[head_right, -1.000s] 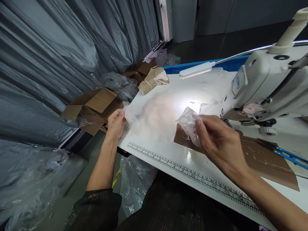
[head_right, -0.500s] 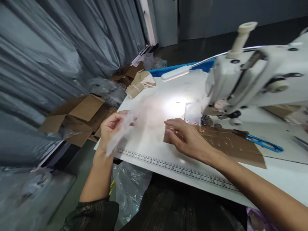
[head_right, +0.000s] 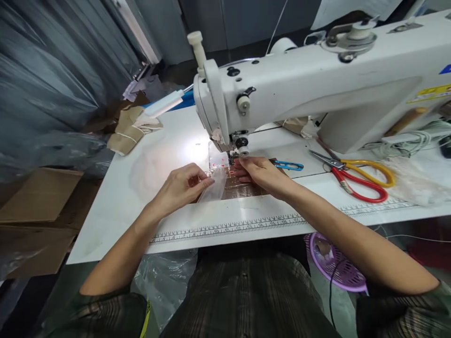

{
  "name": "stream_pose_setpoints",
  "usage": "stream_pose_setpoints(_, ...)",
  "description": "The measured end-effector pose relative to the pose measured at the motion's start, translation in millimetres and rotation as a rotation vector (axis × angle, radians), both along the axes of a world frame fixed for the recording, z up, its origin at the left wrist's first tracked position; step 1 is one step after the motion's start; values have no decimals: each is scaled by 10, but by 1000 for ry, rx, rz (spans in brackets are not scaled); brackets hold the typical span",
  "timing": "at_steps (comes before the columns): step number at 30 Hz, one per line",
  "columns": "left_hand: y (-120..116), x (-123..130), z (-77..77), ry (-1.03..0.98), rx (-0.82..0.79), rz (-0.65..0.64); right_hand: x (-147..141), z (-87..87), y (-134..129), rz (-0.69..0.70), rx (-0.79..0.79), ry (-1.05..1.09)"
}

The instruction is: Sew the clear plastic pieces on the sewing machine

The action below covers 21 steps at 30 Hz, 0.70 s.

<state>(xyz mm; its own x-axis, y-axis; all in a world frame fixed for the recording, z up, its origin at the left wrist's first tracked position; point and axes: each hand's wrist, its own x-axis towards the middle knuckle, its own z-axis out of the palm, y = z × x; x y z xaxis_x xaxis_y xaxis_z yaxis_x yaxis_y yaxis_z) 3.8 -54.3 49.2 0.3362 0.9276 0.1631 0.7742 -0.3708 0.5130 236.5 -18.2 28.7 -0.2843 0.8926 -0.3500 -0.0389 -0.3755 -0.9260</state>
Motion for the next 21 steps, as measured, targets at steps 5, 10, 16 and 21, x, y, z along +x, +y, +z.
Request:
stream_pose_setpoints(5,-8,119,-120,100,-107,-10,42,-55,5,95,93,-79)
stream_pose_setpoints(10,18,-30,-75,-264,-305,64,95,-61,-5,197,106,-99)
stream_pose_setpoints(16,-91,-127,45,-631,-557,174,61,-23,-6,269,23,-75)
stream_pose_setpoints(21,-186,-60,60,-808,-649,124,-93,68,-68,409,98,-3)
